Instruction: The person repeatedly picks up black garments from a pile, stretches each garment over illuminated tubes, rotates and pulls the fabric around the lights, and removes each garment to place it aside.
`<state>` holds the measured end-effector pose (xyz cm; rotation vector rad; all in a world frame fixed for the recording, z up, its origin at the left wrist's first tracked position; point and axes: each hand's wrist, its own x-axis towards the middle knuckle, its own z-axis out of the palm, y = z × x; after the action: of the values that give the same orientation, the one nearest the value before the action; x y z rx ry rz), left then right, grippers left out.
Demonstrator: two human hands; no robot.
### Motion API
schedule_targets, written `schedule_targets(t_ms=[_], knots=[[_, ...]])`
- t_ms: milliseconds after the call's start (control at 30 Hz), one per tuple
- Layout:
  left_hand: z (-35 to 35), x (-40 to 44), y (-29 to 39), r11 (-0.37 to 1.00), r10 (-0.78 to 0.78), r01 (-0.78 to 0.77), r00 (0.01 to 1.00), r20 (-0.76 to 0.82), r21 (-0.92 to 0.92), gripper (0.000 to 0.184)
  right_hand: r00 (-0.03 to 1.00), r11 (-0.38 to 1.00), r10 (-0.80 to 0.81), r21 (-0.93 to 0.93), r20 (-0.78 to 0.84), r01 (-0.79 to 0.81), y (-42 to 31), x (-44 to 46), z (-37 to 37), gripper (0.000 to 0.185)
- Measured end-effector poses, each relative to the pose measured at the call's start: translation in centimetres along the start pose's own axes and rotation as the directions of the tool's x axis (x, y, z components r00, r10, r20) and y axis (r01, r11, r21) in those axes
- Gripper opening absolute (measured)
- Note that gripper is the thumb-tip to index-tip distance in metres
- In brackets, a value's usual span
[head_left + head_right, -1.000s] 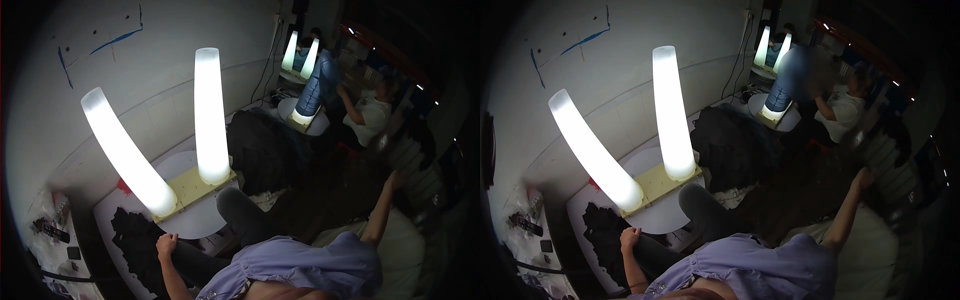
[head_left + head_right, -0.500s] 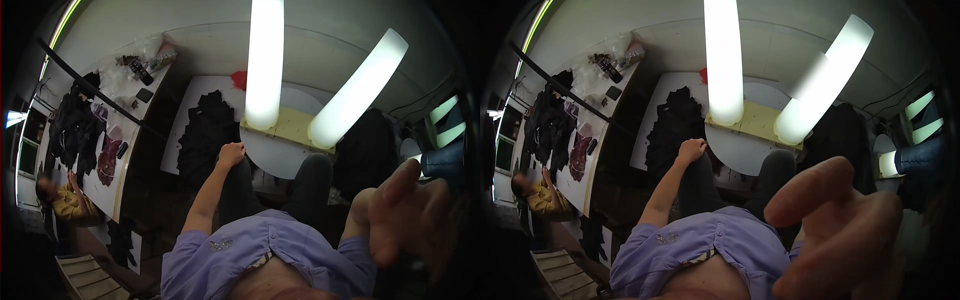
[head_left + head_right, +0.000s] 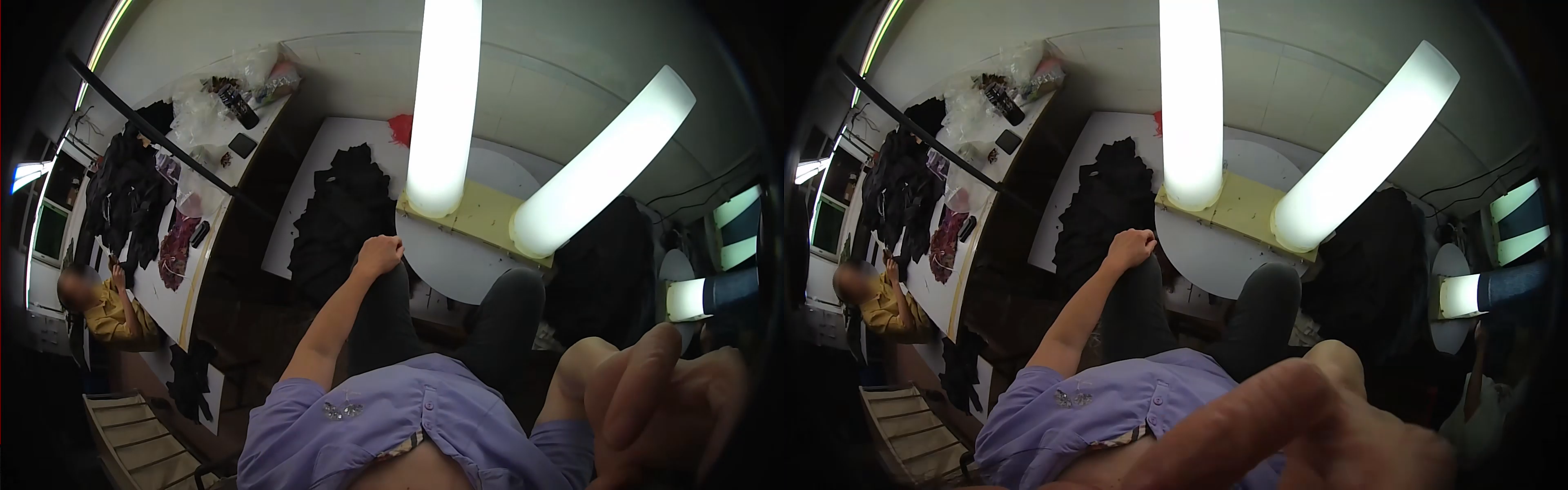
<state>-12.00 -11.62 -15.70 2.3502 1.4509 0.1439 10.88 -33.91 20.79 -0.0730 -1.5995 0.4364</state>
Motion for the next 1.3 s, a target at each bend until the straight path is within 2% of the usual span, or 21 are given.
schedule_targets(t_ms=[300,867,967,1100,1167,1200,1233,1300], knots=[[0.3,-0.7,-0.6,1.0,0.0,0.0,1.0,-0.014,0.007,0.023,0.997,0.997,0.061,0.053,-0.048,-0.058,0.1,-0.5,0.9,0.025],[0.2,-0.1,-0.4,1.0,0.009,-0.009,0.999,-0.034,-0.001,0.023,0.994,0.988,0.096,0.126,-0.043,-0.09,-0.2,0.2,1.8,0.038],[-0.2,-0.2,-0.1,0.999,-0.014,0.014,1.0,-0.013,-0.028,0.023,0.981,0.968,0.19,0.175,-0.041,-0.18,-0.6,1.3,2.6,0.04],[-0.1,-0.2,-0.3,0.999,0.015,-0.016,0.999,-0.035,-0.039,0.022,0.87,0.832,0.493,0.284,0.017,-0.477,-0.7,3.2,4.4,0.043],[0.8,-0.2,-0.9,0.999,0.012,-0.014,0.999,-0.045,-0.048,0.022,0.954,0.961,0.223,0.207,-0.202,-0.181,-0.2,0.7,5.9,0.041],[0.7,0.0,-0.9,0.999,0.017,-0.019,0.999,-0.052,-0.043,0.022,0.965,0.996,0.035,0.083,-0.259,-0.014,0.0,-0.7,5.8,0.04],[0.8,0.2,-0.8,0.999,0.024,-0.027,0.998,-0.058,-0.04,0.022,0.959,0.977,-0.125,0.138,-0.254,0.164,0.7,-2.1,5.5,0.04],[0.9,0.2,-0.9,0.999,0.017,-0.019,0.998,-0.054,-0.035,0.023,0.895,0.903,-0.397,0.087,-0.2,0.42,1.6,-3.5,4.8,0.04]])
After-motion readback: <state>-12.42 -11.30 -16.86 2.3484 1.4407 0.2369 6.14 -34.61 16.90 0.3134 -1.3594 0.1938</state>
